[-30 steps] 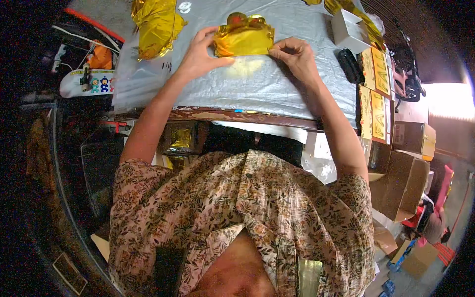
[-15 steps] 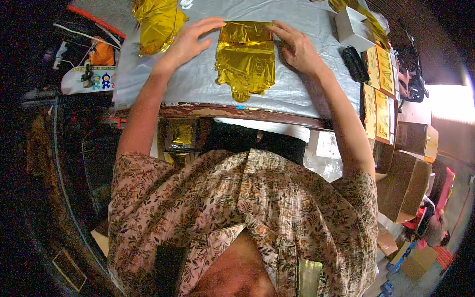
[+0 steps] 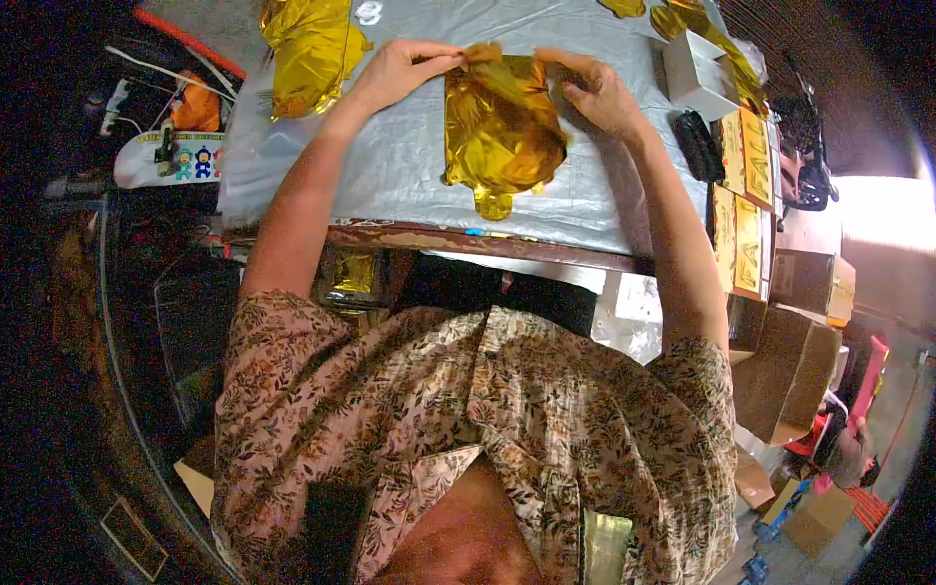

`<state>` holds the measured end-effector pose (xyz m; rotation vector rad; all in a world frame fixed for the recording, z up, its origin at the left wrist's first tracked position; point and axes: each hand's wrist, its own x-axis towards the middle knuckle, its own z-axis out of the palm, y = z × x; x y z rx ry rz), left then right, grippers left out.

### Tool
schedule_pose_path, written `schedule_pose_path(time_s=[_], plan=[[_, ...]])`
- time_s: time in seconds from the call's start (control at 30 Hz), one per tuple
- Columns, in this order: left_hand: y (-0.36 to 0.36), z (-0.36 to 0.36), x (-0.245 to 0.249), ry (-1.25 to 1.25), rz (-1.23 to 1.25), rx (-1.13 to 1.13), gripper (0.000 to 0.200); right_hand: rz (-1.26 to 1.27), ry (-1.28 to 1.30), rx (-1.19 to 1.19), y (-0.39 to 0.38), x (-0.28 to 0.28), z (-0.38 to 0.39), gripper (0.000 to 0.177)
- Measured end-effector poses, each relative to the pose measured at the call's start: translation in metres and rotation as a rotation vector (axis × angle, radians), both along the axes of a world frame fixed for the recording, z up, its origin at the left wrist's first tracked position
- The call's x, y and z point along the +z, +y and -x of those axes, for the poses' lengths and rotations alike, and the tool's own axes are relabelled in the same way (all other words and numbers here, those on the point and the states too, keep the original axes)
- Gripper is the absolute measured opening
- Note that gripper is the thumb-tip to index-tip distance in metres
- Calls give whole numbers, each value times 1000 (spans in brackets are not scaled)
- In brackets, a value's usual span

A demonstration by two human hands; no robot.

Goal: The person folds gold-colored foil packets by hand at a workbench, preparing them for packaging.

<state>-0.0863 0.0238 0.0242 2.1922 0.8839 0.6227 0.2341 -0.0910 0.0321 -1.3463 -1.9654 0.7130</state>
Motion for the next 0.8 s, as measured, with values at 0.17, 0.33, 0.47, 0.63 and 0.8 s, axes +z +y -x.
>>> schedule_pose_path(time_s=[0.17,0.33,0.47,0.63,0.8], plan=[[14,-12,1,-242,189,63,40,-18,52,-32,-8,28,6,46],[22,-21,3,-248,338,106,42,-197,111,-72,12,8,1,46],[19,-27,-1,-328,426,142,46,28,200,-190,32,6,14,28],[18,-21,-8,-495,595,101,54,75,207,-340,53,-4,9,28],[16,-18,-16,-384,464,107,53,69,49,-458,69,-22,-1,33]])
